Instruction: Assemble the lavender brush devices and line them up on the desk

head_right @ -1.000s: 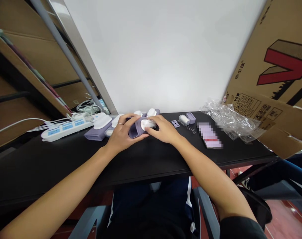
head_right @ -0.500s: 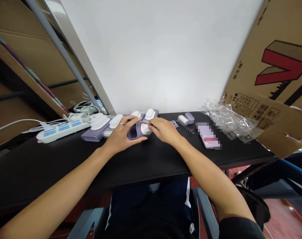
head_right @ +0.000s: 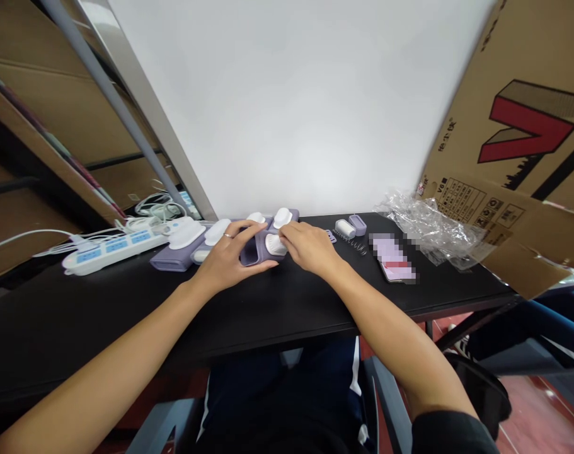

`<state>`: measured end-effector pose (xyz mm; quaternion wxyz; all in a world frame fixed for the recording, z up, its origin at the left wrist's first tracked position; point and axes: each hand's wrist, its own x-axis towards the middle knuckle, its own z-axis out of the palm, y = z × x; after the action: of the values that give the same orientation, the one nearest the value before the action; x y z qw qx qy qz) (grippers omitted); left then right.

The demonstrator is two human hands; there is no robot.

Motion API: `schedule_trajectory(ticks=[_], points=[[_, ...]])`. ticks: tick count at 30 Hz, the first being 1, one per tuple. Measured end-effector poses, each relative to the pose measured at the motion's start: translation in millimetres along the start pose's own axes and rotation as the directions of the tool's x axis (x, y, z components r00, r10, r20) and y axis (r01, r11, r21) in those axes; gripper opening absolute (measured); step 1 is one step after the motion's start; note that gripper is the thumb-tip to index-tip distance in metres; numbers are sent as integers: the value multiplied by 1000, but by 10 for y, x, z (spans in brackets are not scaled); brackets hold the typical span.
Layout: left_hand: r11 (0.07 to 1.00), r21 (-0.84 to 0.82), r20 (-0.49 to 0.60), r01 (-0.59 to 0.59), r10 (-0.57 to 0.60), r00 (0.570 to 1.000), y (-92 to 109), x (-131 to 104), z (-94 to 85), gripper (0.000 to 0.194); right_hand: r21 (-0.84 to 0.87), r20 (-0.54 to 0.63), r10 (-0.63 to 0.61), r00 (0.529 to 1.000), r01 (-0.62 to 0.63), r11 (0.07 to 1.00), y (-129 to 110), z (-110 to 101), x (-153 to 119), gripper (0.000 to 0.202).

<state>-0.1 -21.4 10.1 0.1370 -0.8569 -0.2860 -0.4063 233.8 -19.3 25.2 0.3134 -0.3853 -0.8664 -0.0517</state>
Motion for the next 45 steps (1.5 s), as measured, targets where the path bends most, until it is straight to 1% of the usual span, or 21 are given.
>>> schedule_trajectory(ticks=[4, 9, 11, 14, 16, 20, 22, 23, 25, 27, 31, 34, 37, 39, 42, 45], points=[[1000, -5, -5, -1, 1, 1000, -8, -2, 8, 75, -2, -21, 42, 999, -42, 999, -30, -10, 1, 21], [996, 7, 30, 86, -86, 996, -15, -5, 8, 80, 34, -17, 27, 999, -27, 999, -43, -19, 0, 19], [997, -5, 37, 76, -75, 996, -8, 0, 2, 79, 40, -22, 54, 998, -53, 998, -36, -12, 3, 17], [999, -35, 33, 26, -25, 999, 7, 6, -7, 77, 47, -43, 94, 995, -92, 995, -19, -3, 7, 17], [999, -50, 25, 21, -20, 999, 14, 4, -12, 77, 81, -51, 89, 995, -85, 993, -5, -7, 5, 17], [994, -65, 32, 90, -88, 996, 5, -15, -21, 80, 200, -43, 98, 994, -88, 976, 27, -40, -13, 18], [990, -80, 48, 117, -113, 992, -8, -23, -27, 82, 264, -17, 114, 993, -105, 959, 44, -60, -24, 19], [988, -89, 52, 123, -119, 992, -15, -25, -30, 82, 296, 4, 108, 994, -104, 950, 52, -65, -29, 26], [987, -106, 44, 122, -117, 992, -25, -24, -39, 82, 337, 62, 66, 996, -83, 938, 71, -64, -39, 45], [987, -122, 18, 104, -103, 995, -23, -20, -49, 84, 323, 117, 19, 993, -56, 945, 86, -45, -45, 54], [986, -153, -15, 73, -76, 997, 8, -18, -63, 86, 252, 184, -7, 983, -40, 967, 76, 6, -45, 50], [975, -200, -14, 100, -105, 994, 9, -29, -48, 87, 240, 229, 10, 973, -67, 969, 27, 29, -41, 49], [934, -319, -41, 159, -182, 983, -44, -38, -6, 89, 262, 260, 40, 965, -111, 959, -25, 39, -34, 48], [878, -436, -51, 201, -246, 968, -91, -33, 20, 91, 304, 277, 61, 959, -147, 941, -46, 41, -27, 43], [792, -552, -1, 261, -314, 949, -132, -10, 22, 91, 373, 318, 80, 945, -203, 905, -62, 41, -13, 40], [755, -572, 65, 321, -348, 935, -128, 16, -16, 90, 406, 343, 86, 935, -230, 885, -78, 43, -3, 45]])
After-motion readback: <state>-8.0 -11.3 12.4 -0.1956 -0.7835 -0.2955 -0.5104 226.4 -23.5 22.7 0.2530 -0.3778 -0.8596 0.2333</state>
